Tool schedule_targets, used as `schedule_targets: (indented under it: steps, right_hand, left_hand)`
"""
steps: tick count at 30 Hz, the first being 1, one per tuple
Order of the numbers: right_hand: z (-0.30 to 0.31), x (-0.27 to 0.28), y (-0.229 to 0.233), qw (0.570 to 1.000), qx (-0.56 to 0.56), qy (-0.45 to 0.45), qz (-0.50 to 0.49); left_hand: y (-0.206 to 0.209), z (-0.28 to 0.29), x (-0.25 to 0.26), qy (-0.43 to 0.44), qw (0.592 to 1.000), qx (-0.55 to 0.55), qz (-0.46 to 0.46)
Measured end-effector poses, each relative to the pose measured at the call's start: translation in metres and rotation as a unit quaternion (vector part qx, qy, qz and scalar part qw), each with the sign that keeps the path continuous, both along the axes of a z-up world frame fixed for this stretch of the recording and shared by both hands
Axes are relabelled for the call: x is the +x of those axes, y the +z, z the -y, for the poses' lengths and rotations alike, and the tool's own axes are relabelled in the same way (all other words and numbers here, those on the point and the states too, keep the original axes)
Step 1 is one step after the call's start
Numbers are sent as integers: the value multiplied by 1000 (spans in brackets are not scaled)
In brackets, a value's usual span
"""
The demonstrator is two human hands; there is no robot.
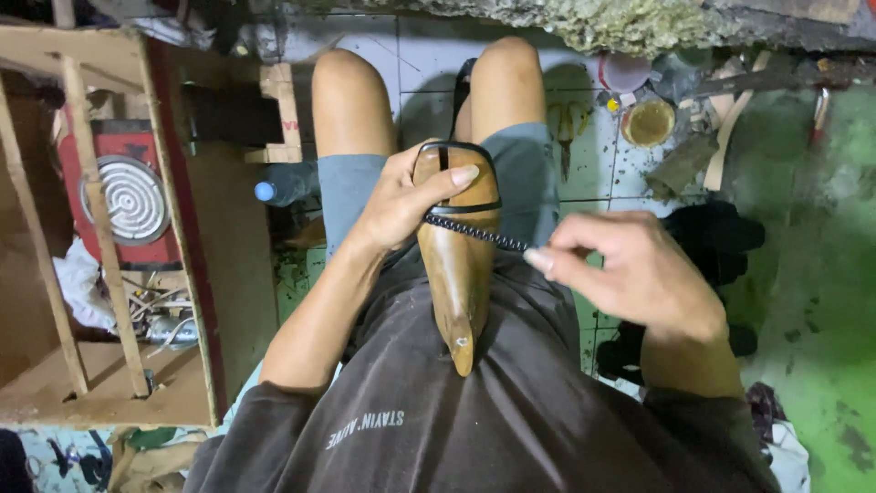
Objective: Assembling a sandal by fitting and securing straps onto a shoe last and sole.
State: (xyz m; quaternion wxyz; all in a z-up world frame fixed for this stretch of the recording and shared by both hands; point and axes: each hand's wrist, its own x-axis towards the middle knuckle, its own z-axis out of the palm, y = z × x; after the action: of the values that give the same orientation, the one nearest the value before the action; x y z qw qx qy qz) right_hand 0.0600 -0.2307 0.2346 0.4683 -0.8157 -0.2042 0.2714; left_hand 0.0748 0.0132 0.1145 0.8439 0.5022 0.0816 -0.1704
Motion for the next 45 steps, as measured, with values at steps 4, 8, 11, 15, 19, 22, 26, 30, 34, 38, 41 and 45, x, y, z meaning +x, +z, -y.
schedule_targets:
  steps: [4, 8, 11, 15, 19, 22, 26, 30, 34, 38, 41, 45]
  right_hand:
    - [-5, 3, 8, 1000, 29, -3, 4]
    - [-1, 2, -50, 988, 86, -30, -122]
    - [-17, -1, -113, 959, 208, -62, -180]
    - [-51, -15, -153, 804, 507, -71, -303]
    - [-42, -48, -218, 710, 565, -129, -400]
    - [-49, -41, -173, 690, 564, -138, -431]
    - [-84, -20, -125, 706, 512, -347, -346]
    - [-111, 3, -179, 696, 450, -491, -269]
    - [-107, 7, -168, 755, 374, -475, -254]
    - [-76, -1, -151, 906, 175, -299, -245]
    - [-75, 2, -151, 936, 153, -259, -184]
    - [-95, -6, -158, 933, 155, -323, -20]
  left_hand:
    - [1, 0, -2, -13, 1000, 11, 5]
    - [-13, -8, -5, 17, 999, -46, -8]
    - [-55, -7, -14, 26, 991, -133, -12]
    - [-84, 4, -15, 37, 966, -256, -21]
    - [-60, 3, 3, 2, 940, -339, -36]
    - [-37, -26, 37, -113, 979, 33, 167]
    - [33, -35, 42, -148, 881, 301, 333]
    - [9, -29, 40, -230, 766, 454, 394]
    - [-38, -36, 37, -220, 788, 431, 381]
    - [-51, -37, 29, -153, 787, 449, 395]
    - [-55, -37, 28, -134, 794, 449, 388]
    - [-52, -35, 22, -139, 807, 444, 364]
